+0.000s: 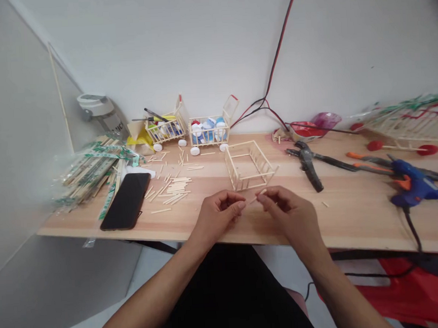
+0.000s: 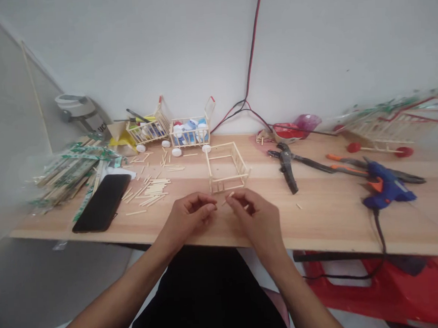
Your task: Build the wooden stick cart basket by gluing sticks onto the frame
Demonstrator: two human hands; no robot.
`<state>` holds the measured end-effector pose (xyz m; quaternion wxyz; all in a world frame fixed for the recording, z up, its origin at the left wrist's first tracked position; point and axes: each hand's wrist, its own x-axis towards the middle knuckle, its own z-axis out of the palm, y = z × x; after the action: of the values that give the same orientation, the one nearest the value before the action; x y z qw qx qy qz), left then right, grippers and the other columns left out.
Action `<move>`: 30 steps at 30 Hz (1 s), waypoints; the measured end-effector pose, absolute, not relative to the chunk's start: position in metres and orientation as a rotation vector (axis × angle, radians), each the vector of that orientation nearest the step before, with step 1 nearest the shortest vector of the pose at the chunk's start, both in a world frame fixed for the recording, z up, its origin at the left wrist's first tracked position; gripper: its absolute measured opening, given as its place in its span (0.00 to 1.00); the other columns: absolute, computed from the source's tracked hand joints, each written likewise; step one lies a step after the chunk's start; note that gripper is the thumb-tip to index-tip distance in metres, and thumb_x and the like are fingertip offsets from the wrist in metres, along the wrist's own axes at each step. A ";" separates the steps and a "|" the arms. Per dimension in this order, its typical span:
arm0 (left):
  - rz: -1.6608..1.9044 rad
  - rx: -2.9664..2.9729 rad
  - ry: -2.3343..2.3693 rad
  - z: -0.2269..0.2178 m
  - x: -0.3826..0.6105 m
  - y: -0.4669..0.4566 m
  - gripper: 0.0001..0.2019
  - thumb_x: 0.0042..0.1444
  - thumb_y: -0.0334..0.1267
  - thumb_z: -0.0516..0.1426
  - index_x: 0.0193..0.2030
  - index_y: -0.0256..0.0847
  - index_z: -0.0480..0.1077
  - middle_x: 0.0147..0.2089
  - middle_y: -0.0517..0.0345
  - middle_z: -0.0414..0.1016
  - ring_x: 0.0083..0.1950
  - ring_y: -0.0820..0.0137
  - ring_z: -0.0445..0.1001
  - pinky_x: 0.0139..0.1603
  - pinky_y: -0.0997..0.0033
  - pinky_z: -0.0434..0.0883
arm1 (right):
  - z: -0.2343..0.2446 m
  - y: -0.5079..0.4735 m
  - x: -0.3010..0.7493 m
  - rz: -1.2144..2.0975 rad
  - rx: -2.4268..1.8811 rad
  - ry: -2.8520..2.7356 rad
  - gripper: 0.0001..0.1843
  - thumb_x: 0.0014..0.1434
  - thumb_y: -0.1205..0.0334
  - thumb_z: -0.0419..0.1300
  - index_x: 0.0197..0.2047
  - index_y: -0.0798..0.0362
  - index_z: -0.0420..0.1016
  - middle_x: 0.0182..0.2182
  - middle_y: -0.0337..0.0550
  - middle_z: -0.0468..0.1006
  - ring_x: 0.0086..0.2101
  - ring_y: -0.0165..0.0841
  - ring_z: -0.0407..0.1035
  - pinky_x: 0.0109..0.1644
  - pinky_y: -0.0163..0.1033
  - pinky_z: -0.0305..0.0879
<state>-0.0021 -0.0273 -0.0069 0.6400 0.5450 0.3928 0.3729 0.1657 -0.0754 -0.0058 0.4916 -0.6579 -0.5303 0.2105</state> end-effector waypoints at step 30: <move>0.806 1.337 0.856 -0.016 -0.010 -0.030 0.07 0.55 0.36 0.60 0.39 0.35 0.75 0.33 0.57 0.74 0.26 0.80 0.67 0.28 0.79 0.66 | -0.021 -0.038 0.175 -0.061 -1.751 -1.574 0.12 0.64 0.56 0.56 0.38 0.51 0.80 0.37 0.43 0.83 0.37 0.36 0.75 0.43 0.39 0.63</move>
<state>-0.0101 -0.0302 -0.0157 0.6292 0.5836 0.3736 0.3520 0.1749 -0.0380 -0.0212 0.3832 -0.6867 -0.6172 -0.0240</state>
